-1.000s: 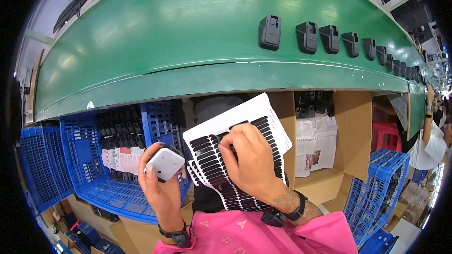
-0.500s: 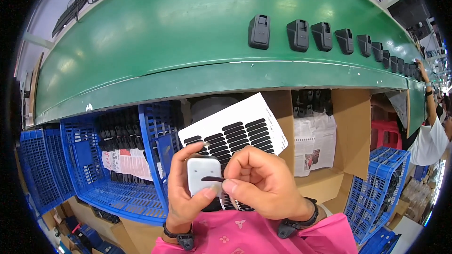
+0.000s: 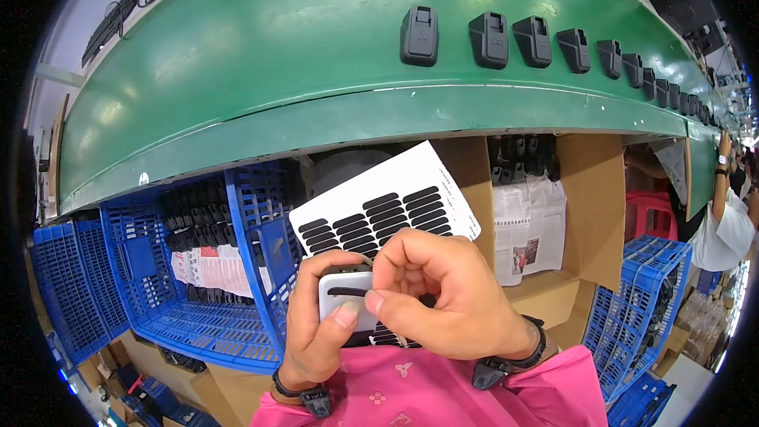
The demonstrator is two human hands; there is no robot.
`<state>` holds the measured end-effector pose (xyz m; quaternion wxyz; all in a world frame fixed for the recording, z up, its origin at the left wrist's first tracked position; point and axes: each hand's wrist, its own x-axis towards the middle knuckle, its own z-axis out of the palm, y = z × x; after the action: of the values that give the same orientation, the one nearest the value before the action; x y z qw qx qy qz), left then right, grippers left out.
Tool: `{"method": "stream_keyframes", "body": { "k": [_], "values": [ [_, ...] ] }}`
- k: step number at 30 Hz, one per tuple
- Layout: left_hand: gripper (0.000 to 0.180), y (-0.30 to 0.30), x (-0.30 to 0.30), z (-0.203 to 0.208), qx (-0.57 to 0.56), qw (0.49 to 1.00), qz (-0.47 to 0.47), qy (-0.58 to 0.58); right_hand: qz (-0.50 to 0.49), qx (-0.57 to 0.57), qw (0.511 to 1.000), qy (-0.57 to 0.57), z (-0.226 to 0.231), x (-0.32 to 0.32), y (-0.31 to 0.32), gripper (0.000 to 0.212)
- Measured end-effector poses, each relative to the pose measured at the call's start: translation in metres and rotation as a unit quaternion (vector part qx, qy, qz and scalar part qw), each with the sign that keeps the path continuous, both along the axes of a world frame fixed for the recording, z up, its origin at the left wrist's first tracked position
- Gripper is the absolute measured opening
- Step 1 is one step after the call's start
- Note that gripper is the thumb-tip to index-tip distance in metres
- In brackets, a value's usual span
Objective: The person picks up a black plastic component from a blue crate and places it on the green conveyor belt, then peels a black adhesive strip from a sheet and applies it to a small white device.
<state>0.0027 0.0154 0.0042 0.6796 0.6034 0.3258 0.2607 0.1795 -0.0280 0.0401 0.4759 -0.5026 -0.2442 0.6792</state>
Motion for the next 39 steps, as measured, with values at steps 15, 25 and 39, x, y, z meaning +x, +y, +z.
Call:
{"method": "stream_keyframes", "body": {
  "k": [15,25,39],
  "values": [
    [0.038,0.004,0.006,0.002,0.062,0.996,0.006,0.068,0.015,-0.002,1.000,-0.027,-0.008,0.004,0.006,0.011],
    [0.038,0.005,0.006,0.003,0.069,0.994,0.003,0.082,0.016,-0.010,1.000,-0.020,-0.010,0.004,0.007,0.011],
    [0.037,0.004,0.005,0.001,0.061,0.996,0.023,0.054,0.006,-0.021,1.000,-0.020,-0.011,0.000,0.008,0.010]
  ]
}}
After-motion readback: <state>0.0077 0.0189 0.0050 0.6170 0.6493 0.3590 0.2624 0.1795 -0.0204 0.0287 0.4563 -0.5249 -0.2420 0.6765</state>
